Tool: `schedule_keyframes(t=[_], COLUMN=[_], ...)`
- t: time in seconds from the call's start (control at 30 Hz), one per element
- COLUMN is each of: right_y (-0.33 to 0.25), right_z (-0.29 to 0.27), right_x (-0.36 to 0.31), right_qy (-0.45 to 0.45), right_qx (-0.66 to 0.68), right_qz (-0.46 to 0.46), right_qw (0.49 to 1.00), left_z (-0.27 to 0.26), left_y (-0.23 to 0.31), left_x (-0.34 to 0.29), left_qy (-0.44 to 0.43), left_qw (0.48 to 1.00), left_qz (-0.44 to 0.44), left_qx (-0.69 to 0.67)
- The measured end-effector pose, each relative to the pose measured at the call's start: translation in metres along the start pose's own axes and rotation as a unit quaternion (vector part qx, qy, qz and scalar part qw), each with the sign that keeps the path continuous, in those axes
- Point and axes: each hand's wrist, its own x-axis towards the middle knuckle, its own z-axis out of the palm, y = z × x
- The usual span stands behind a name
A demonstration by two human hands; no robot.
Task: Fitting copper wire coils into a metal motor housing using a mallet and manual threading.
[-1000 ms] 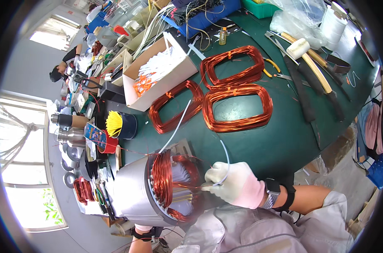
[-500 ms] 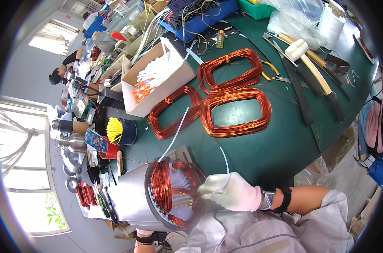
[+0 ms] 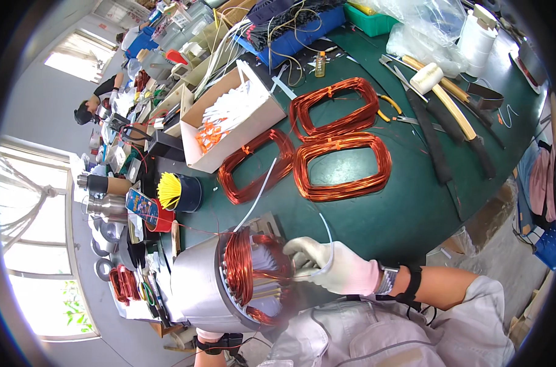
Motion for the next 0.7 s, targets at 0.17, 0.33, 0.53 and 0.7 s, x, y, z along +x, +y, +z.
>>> schedule_keyframes(t=[0.17, 0.33, 0.53, 0.7], right_y=[-0.009, -0.009, -0.021, 0.004], right_z=[0.004, -0.001, 0.014, 0.021], right_x=[0.003, 0.010, 0.007, 0.000], right_qy=[0.018, -0.025, 0.021, 0.091], right_qx=[-0.022, -0.073, -0.196, -0.293], right_qz=[0.016, 0.006, -0.033, -0.159], right_qw=[0.999, 0.997, 0.980, 0.938], left_z=[-0.002, -0.002, -0.002, 0.021], left_y=[0.003, 0.002, 0.000, -0.002], left_x=[0.004, 0.002, -0.008, 0.009], left_qy=[0.010, 0.019, 0.038, 0.058], left_qw=[1.000, 0.999, 0.997, 0.961], left_qz=[0.022, 0.041, 0.062, -0.024], left_qx=[0.011, 0.016, 0.014, -0.268])
